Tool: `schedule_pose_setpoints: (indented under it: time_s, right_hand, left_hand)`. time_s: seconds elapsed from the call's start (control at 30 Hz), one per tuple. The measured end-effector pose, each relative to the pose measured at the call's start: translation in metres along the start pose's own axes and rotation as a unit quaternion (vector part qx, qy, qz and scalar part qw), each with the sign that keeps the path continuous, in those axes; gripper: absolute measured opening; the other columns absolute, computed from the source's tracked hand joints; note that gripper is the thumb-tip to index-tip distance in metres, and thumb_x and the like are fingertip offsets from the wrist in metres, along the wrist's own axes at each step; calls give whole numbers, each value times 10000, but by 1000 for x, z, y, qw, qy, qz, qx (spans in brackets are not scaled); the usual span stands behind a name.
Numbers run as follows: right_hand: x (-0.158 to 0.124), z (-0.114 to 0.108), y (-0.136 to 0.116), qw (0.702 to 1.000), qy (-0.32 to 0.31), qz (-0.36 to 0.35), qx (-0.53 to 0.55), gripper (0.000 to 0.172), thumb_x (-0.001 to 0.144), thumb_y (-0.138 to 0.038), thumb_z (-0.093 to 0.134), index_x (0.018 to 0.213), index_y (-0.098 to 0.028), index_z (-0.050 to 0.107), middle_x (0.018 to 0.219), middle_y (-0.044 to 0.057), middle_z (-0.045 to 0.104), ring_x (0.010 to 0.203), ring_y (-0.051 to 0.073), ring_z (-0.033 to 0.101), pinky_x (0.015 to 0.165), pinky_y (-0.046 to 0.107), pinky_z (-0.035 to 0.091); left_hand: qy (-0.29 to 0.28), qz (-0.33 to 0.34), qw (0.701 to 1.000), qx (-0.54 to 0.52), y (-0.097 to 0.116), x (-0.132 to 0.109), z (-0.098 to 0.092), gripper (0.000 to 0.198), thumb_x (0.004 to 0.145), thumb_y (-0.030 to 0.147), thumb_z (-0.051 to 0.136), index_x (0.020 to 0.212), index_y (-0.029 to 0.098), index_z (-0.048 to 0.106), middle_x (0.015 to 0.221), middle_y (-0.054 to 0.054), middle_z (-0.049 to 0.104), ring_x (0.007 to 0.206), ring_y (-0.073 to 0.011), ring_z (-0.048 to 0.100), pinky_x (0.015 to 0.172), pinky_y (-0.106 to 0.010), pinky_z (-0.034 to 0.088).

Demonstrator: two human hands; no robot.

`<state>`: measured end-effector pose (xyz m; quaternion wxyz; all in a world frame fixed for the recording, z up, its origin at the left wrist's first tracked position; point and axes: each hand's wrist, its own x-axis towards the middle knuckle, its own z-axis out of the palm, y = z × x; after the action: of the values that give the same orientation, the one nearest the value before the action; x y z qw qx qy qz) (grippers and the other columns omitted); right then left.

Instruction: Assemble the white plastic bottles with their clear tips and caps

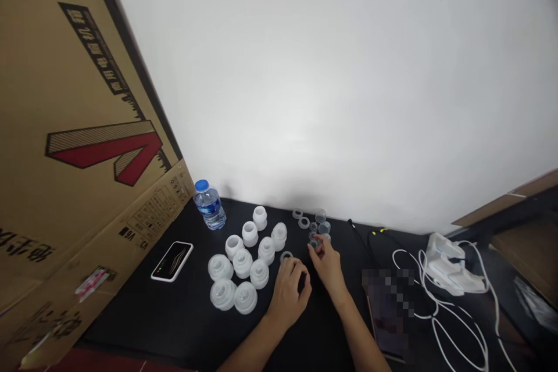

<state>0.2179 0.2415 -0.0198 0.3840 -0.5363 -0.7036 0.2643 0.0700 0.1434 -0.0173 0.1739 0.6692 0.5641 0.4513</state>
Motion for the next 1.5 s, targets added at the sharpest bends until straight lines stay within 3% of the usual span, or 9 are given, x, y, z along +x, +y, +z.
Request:
schedule_pose_setpoints:
  time_s: [0.17,0.3,0.47,0.63,0.77,0.9,1.1,1.33,1.5]
  right_hand:
    - [-5,0,17,999,27,-4,-29,329,1041,-444,573,1203,-209,737,685,13,698,561,222,688,616,318,554]
    - [-9,0,23,999,37,-22,-22,274,1070,-424,550,1048,-237,749,767,41,747,635,225,723,664,321,570]
    - [-15,-4,26,999,9,-41,-8,193,1063,-369,598,1047,-235,736,832,33,749,655,202,701,685,315,585]
    - [-20,-11,24,992,-30,-82,-96,200,1026,-305,664,1197,-244,747,1004,73,737,886,253,750,781,354,630]
    - [-21,-12,19,986,-34,-93,-135,184,1021,-253,657,1172,-245,763,1082,111,709,1029,296,719,840,401,648]
    - [-23,-9,11,994,-45,-86,-45,242,1057,-269,609,1274,-263,716,1228,111,733,1097,280,717,987,440,618]
    - [-25,-4,4,995,-71,-44,47,263,1039,-321,629,1266,-261,747,1093,87,763,882,239,707,886,394,613]
    - [-24,-7,-4,981,-101,-19,164,321,943,-305,707,1255,-250,757,963,41,790,716,181,677,676,291,568]
    - [-25,-15,-11,951,-155,-11,267,444,974,-258,605,1416,-248,654,1111,54,848,887,194,768,823,321,599]
  left_hand:
    - [19,-11,998,61,-6,-1,7,319,943,78,570,1215,233,634,1333,-121,629,1316,-346,601,1099,-583,495]
    - [-38,16,998,42,-13,-2,11,398,971,40,504,1276,261,632,1413,-111,622,1394,-316,584,1131,-555,514]
    - [-2,-8,999,45,-19,-3,15,498,1022,77,491,1476,267,563,1583,-146,529,1517,-329,496,1200,-596,476]
    - [-14,-50,999,6,-24,-1,16,418,1073,163,493,1459,280,602,1507,-134,617,1438,-319,578,1183,-594,502]
    - [-8,-80,994,-77,-25,4,11,276,1080,296,576,1342,269,660,1364,-128,688,1281,-300,673,1097,-532,578]
    - [46,-145,973,-176,-24,7,9,367,1041,459,668,1326,230,641,1331,-139,698,1191,-287,722,1003,-476,638]
    - [86,-186,940,-272,-30,6,13,383,1045,485,671,1313,221,596,1316,-142,705,1214,-266,735,1078,-476,602]
    - [34,-186,939,-287,-30,7,13,446,1027,483,699,1373,223,591,1360,-153,703,1209,-279,751,1066,-484,618]
    - [17,-197,941,-276,-25,9,8,404,1065,497,631,1343,204,639,1299,-148,749,1183,-276,761,1071,-480,613]
